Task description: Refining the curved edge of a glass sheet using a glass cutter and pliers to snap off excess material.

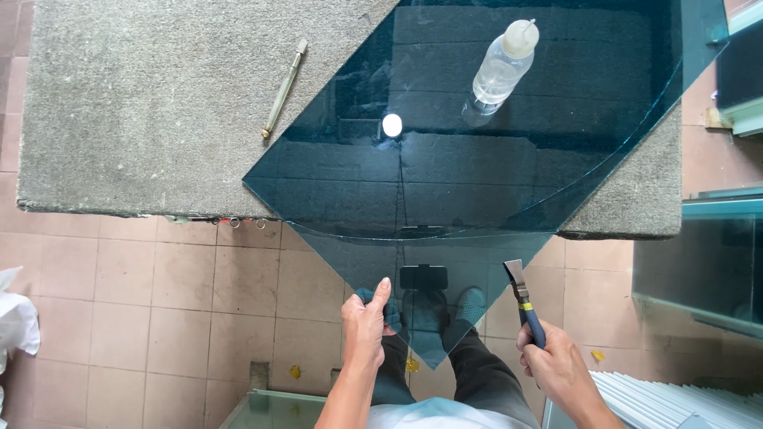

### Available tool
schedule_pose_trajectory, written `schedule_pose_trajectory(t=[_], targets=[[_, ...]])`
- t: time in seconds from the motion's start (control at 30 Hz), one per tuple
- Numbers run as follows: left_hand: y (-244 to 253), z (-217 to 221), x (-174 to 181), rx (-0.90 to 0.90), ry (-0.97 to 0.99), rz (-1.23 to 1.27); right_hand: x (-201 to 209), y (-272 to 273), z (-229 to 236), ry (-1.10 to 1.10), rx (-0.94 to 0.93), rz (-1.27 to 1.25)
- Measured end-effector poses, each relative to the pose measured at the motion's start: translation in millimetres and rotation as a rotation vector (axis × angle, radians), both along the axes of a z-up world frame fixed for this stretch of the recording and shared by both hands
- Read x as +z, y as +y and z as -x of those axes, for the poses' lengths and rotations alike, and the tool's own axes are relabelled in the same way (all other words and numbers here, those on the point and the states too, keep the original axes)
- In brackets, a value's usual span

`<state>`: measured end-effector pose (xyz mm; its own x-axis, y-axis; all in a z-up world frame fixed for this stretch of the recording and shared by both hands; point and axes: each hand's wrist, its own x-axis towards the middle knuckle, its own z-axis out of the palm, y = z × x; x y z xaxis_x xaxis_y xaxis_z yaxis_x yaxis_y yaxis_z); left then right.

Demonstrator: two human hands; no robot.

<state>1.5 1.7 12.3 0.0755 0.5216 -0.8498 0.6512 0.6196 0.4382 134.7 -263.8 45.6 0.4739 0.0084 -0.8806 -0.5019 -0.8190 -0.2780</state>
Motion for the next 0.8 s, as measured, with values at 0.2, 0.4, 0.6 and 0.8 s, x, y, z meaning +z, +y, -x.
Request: schedule_pose_trajectory(t=[0.2,0.4,0.6,0.8], targets=[[-0.8,-6.2,12.2,0.046,-0.032,0.042,-11.0,-4.7,3.0,-0.015,0.0,-0.015],[1.3,-4.8,4.2,0.048,-0.049,0.084,-39.4,-13.4,14.8,-0.081,-0.016,-0.065],[-1.6,4.6,-12.7,0.022,-0.064,0.058,-69.1,-28.3,25.7,-0.195,0.026,-0.13],[-2.7,3.2,-14.7,0.006,-0.066,0.044,-75.5,-32.9,27.7,-0.251,0.049,-0.155]])
